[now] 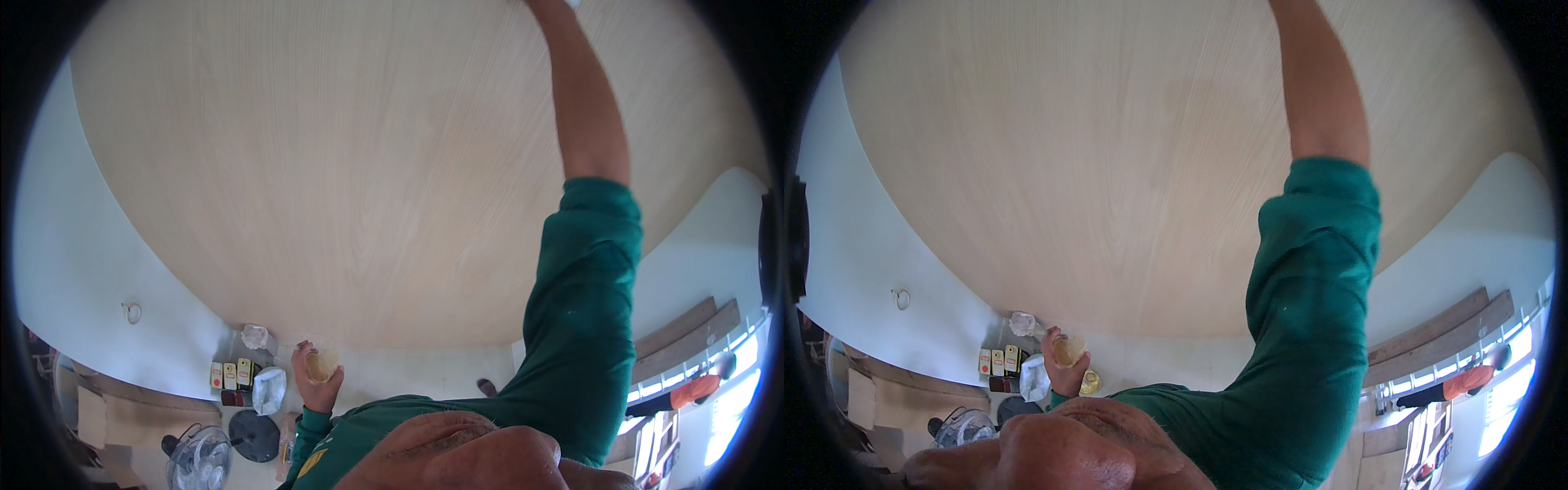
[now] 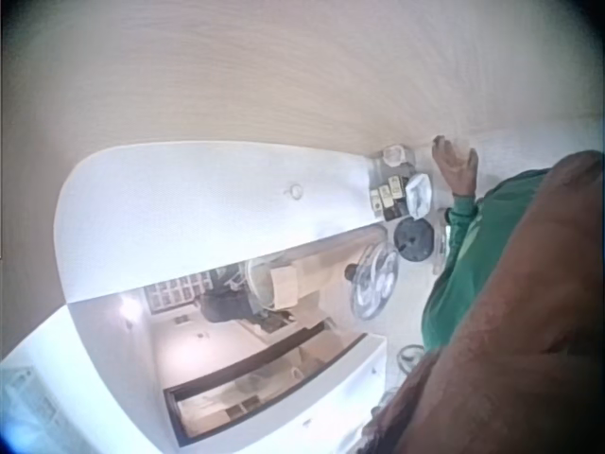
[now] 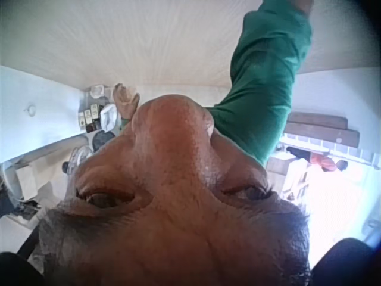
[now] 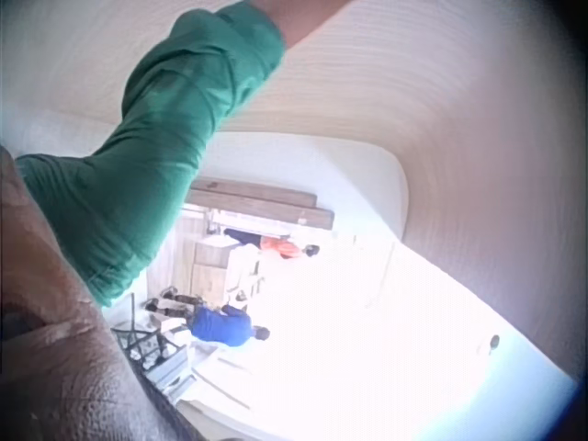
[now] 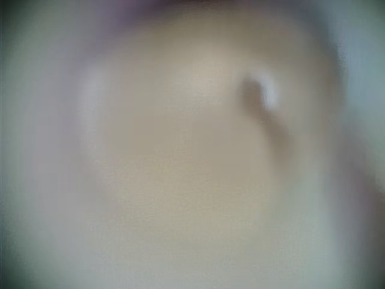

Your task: The person paints a ceiling with a brush, repeatedly dipping it into a small container of light-colored paint and applying it in long strokes. The person occasionally wipes the ceiling with a white cloth and moves around the room to reach different areas.

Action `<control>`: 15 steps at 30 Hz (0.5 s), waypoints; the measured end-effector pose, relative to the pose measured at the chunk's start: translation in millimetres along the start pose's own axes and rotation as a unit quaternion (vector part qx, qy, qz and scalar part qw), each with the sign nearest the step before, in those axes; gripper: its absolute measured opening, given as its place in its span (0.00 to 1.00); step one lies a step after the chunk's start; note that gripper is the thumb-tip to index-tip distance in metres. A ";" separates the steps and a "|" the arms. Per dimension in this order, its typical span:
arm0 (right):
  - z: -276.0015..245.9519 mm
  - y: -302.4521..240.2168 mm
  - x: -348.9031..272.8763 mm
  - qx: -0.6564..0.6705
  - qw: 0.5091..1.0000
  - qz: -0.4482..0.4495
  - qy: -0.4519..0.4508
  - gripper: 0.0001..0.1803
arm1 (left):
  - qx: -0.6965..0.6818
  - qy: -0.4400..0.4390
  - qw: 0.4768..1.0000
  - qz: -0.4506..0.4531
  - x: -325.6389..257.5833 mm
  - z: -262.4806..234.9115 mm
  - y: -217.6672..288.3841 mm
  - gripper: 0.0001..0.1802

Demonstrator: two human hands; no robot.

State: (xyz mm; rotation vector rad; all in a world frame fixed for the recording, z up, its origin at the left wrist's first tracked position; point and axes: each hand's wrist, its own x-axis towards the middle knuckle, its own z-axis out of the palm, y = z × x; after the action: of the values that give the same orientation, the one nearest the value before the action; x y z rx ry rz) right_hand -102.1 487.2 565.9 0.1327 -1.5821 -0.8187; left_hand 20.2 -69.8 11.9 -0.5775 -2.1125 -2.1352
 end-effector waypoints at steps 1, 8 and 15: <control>-7.5 -11.0 6.5 0.009 1.000 -0.018 -0.001 0.27 | -0.011 0.000 1.000 -0.003 -0.3 -0.1 0.5 0.42; -124.6 -94.4 26.2 0.111 0.992 -0.039 -0.041 0.25 | 0.001 -0.009 1.000 -0.004 -0.9 -1.9 3.6 0.43; -52.2 31.5 25.6 -0.002 0.995 -0.099 0.006 0.19 | 0.044 -0.032 0.998 0.037 8.4 6.5 2.3 0.43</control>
State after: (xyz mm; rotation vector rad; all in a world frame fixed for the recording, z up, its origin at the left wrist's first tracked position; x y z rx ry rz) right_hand -48.5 475.0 602.6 0.2945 -1.5734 -0.9739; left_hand 14.4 -61.9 16.6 -0.7121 -2.1679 -2.0005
